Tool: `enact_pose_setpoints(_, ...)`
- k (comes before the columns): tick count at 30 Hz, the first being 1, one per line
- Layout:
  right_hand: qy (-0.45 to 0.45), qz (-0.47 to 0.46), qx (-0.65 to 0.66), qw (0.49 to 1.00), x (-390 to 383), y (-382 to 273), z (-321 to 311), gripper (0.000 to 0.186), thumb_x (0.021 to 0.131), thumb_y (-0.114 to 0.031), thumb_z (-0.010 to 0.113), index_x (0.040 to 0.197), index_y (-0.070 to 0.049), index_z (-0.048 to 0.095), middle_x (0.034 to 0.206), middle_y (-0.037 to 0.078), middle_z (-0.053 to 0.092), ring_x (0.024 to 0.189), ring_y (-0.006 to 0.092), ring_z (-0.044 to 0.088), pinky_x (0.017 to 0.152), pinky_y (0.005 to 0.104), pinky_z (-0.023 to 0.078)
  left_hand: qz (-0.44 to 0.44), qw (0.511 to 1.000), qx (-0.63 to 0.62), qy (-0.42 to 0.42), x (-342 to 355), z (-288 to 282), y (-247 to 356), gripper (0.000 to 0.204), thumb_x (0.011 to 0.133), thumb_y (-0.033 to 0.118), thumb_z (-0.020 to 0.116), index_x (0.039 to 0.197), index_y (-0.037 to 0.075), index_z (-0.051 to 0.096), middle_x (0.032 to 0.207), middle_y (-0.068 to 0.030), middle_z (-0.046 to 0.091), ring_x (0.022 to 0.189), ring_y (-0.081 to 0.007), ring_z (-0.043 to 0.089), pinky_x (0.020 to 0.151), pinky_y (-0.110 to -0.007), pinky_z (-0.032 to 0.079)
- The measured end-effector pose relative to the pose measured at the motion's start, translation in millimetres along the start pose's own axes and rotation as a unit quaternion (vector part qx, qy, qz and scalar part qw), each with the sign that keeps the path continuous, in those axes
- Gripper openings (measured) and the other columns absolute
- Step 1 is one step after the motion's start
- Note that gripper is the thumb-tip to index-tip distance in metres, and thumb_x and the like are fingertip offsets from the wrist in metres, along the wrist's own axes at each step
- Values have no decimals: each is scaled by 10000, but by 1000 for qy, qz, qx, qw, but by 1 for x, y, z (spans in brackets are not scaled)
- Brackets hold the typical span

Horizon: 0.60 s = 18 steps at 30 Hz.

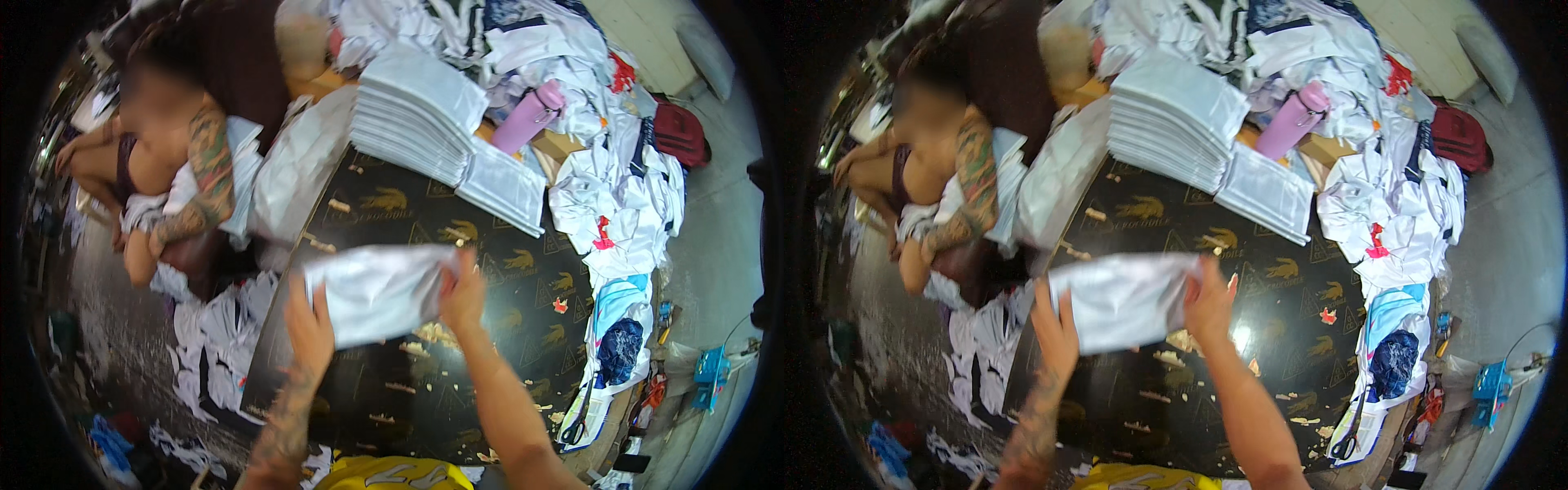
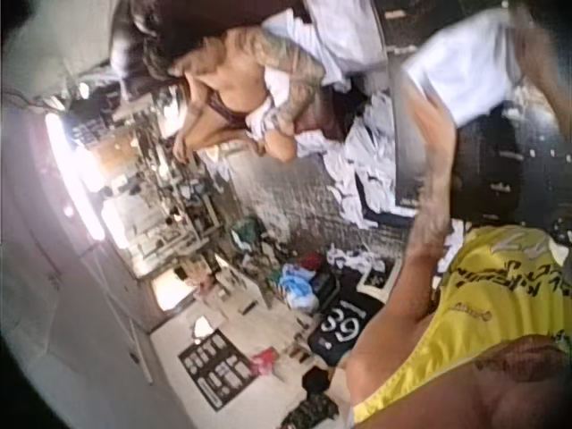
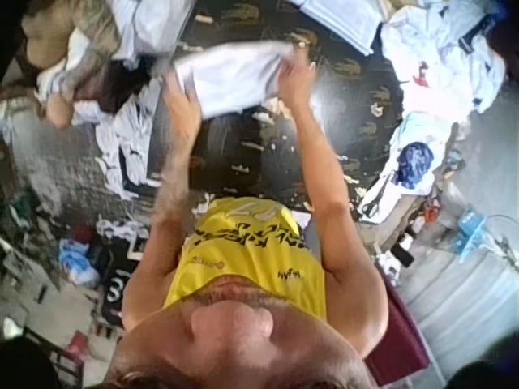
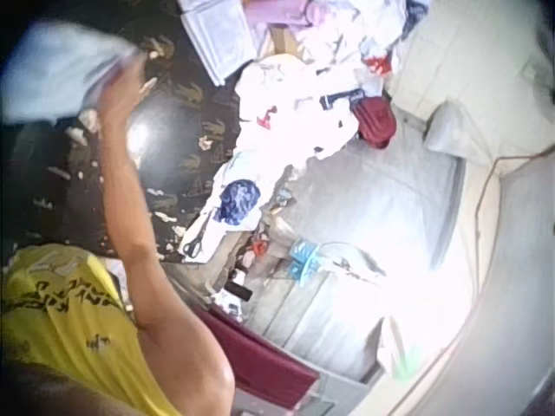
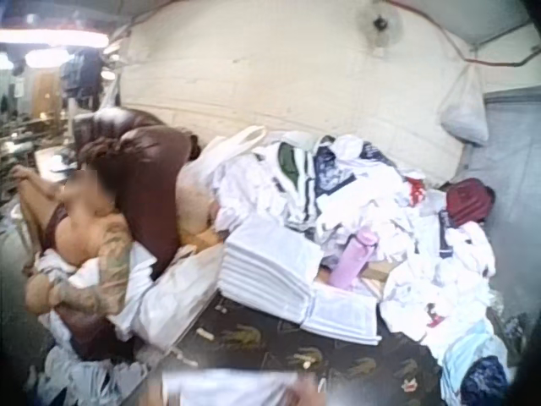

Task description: The person uses shears to cut a large white sheet of fabric on a table, following a pattern. They repeatedly trim the edges, fold the cut piece, and place it aside. The person then picks up a printed jersey design, cuts around it, and continues cutting additional white fabric pieces.

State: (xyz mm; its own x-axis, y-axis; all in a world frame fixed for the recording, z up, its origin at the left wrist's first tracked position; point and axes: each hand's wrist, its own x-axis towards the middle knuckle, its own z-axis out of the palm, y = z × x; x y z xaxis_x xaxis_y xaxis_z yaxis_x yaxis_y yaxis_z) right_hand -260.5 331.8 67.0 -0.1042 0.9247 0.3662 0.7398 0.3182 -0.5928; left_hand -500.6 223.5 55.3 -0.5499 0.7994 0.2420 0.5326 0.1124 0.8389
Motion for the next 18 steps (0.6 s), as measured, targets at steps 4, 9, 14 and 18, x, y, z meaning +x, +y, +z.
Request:
enact_pose_setpoints(4, 256, -110, -22, 960, 212, -7, -44, 251, 1031, -152, 697, 1235, -38, 605, 983, 299, 726, 914, 567, 673, 772, 571, 528, 266, 961, -67, 36, 258, 51, 100, 371, 1079, 190, 625, 1366, -40, 576, 1108, -348, 715, 1047, -568, 673, 875, -591, 518)
enact_pose_setpoints(9, 250, 38, 18, 967, 362, 23, -15, 331, 1015, -212, 729, 1248, -7, 612, 1109, 252, 734, 1036, 464, 706, 917, 509, 536, 221, 969, 110, -22, 456, 138, 138, 389, 1012, 253, 661, 1328, 25, 650, 1217, -329, 720, 1177, -516, 676, 1013, -573, 526)
enact_pose_setpoints(14, 192, 129, 15, 973, 334, 102, 80, 381, 994, -306, 748, 1214, -21, 624, 1019, 245, 743, 988, 468, 712, 872, 550, 537, 64, 987, 87, -119, 492, 196, 18, 461, 993, 406, 703, 1314, 77, 741, 1186, -197, 788, 1125, -343, 745, 1020, -439, 539)
enact_pose_setpoints(18, 134, 171, 22, 976, 255, 194, 37, 339, 1017, -348, 738, 1173, -55, 671, 934, 168, 760, 859, 382, 741, 803, 480, 558, 16, 940, -292, 178, 372, 165, -24, 374, 1099, 295, 644, 1322, -1, 697, 1217, -143, 728, 1055, -209, 695, 910, -373, 551)
